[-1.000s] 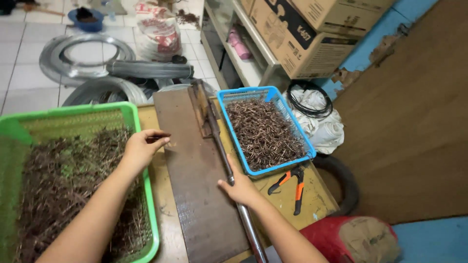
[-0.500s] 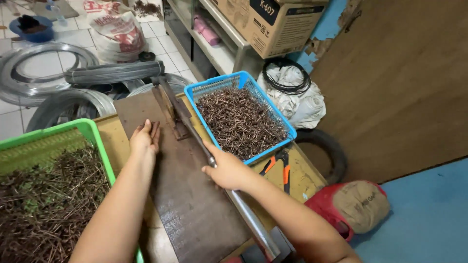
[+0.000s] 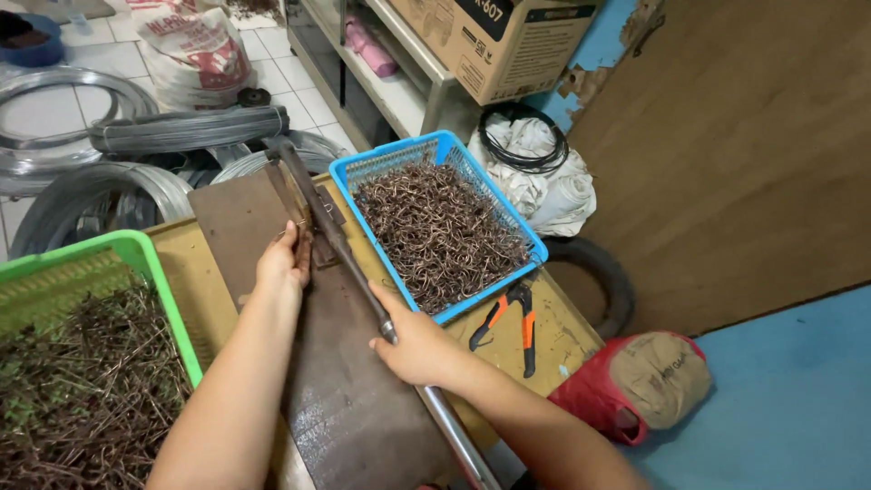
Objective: Using a manual bending jig to shape thin metal rods and sorting them into baskets.
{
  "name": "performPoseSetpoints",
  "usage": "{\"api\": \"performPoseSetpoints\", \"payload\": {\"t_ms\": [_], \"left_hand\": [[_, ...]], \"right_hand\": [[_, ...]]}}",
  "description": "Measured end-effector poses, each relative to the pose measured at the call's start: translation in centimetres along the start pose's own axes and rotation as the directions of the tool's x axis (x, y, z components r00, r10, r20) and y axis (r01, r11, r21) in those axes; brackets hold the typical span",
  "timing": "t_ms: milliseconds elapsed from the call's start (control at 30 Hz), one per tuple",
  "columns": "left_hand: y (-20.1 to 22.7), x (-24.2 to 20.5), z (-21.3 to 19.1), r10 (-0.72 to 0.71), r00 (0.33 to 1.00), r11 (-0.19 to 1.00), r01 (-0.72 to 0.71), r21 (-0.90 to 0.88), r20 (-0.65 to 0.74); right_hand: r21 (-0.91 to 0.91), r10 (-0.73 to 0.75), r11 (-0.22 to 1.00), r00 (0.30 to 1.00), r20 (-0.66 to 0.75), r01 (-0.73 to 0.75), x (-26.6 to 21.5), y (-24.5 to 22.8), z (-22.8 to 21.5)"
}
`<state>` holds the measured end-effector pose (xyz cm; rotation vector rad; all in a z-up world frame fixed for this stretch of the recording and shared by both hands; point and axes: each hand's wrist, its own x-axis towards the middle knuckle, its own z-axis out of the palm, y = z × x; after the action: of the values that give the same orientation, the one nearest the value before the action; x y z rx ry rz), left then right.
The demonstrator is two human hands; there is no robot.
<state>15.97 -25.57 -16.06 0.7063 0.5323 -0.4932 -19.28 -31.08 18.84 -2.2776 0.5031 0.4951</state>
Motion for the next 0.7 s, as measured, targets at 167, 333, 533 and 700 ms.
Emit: {"api": "performPoseSetpoints", "payload": {"t_ms": [167, 333, 533, 700], "left_hand": [[-1.2, 1.9, -0.6, -0.003, 1.000, 0.995, 0.003, 0.096, 0.002], [-0.9, 1.1, 0.1, 0.031, 0.999, 0.991, -0.035, 0.128, 0.035], [-1.2, 0.7, 0.2, 0.053, 0.998, 0.993, -0.056, 0.102, 0.027], [-1.2, -0.7, 0.7, 0.093, 0.996, 0.990, -0.093, 0.105, 0.002]], "right_hand": [[0.027, -0.020, 0.999, 0.999, -0.033, 0.021, 0.9, 1.6, 1.8], [0.067, 0.010, 0.998, 0.997, -0.072, -0.005, 1.3, 2.3, 3.0], [0.067, 0.022, 0.998, 0.996, -0.089, -0.016, 1.0, 2.2, 3.1], [0.097, 0.035, 0.995, 0.995, -0.097, -0.026, 1.1, 2.3, 3.5]]}}
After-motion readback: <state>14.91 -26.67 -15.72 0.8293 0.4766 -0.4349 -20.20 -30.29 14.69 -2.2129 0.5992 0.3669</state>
